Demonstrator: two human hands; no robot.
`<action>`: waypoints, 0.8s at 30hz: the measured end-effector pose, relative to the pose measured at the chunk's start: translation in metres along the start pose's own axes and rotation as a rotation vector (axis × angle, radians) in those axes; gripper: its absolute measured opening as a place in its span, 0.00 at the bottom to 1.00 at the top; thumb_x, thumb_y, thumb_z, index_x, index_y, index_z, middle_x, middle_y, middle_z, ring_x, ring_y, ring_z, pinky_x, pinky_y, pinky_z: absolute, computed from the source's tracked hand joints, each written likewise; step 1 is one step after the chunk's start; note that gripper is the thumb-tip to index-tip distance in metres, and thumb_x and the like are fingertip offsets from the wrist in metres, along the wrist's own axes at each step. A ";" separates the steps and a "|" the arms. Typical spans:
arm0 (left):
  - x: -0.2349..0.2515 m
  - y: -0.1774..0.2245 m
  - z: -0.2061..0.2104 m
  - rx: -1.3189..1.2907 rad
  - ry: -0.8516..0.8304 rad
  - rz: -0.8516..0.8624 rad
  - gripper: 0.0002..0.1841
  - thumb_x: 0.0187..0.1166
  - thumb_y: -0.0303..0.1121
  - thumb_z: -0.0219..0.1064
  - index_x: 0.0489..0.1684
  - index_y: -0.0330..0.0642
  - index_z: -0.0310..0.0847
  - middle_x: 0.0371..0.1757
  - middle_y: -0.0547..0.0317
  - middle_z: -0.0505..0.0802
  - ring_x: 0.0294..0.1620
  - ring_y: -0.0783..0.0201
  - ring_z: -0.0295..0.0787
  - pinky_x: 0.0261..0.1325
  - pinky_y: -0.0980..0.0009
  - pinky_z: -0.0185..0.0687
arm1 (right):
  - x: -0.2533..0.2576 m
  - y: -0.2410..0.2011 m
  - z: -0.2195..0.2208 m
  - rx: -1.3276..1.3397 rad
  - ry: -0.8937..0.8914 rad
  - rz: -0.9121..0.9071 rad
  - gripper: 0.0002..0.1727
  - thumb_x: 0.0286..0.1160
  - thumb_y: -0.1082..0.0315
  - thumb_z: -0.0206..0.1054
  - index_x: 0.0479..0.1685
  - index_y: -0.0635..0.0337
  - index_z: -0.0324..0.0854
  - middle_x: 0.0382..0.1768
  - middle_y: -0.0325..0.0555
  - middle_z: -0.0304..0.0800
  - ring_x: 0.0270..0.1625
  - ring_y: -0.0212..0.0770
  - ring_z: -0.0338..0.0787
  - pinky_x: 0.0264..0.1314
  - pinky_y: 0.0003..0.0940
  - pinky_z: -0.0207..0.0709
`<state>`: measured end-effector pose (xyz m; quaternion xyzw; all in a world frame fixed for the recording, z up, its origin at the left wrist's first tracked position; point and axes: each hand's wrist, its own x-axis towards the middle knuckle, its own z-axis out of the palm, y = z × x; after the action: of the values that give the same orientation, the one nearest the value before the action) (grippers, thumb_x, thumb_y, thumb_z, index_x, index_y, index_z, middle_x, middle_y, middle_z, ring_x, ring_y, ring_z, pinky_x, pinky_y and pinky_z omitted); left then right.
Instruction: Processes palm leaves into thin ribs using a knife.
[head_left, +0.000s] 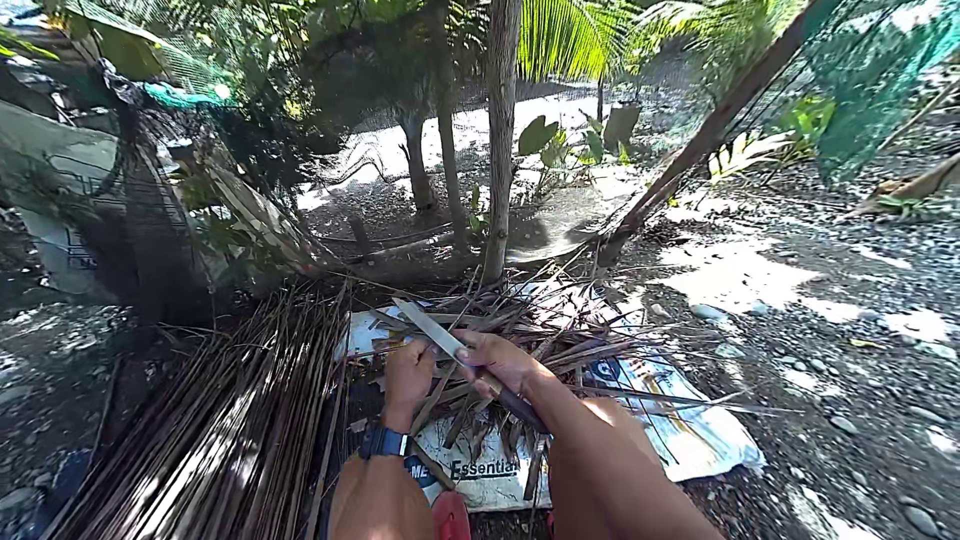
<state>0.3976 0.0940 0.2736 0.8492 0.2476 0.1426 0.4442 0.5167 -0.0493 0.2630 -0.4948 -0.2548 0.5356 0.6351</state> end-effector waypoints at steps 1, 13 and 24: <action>0.001 0.002 0.005 -0.010 0.003 0.001 0.12 0.87 0.28 0.58 0.39 0.31 0.87 0.24 0.61 0.84 0.25 0.71 0.77 0.38 0.69 0.75 | 0.003 0.000 0.002 0.018 0.009 0.005 0.20 0.87 0.72 0.48 0.76 0.56 0.64 0.19 0.34 0.76 0.13 0.28 0.77 0.15 0.21 0.74; -0.004 -0.015 -0.022 0.065 -0.083 0.120 0.13 0.87 0.30 0.59 0.45 0.33 0.89 0.25 0.63 0.85 0.24 0.75 0.75 0.36 0.74 0.74 | -0.013 -0.018 -0.042 0.125 0.255 -0.102 0.18 0.90 0.75 0.44 0.72 0.61 0.68 0.16 0.37 0.78 0.11 0.29 0.78 0.12 0.21 0.75; -0.045 -0.063 -0.137 0.286 0.283 0.049 0.14 0.89 0.29 0.58 0.57 0.30 0.88 0.49 0.40 0.94 0.53 0.47 0.91 0.64 0.45 0.79 | -0.043 -0.032 -0.087 0.029 0.778 -0.112 0.12 0.96 0.65 0.43 0.48 0.58 0.70 0.17 0.32 0.76 0.11 0.25 0.74 0.14 0.19 0.73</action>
<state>0.2779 0.1932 0.2978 0.8809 0.3045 0.2344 0.2763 0.5917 -0.1178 0.2676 -0.6370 -0.0142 0.2761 0.7196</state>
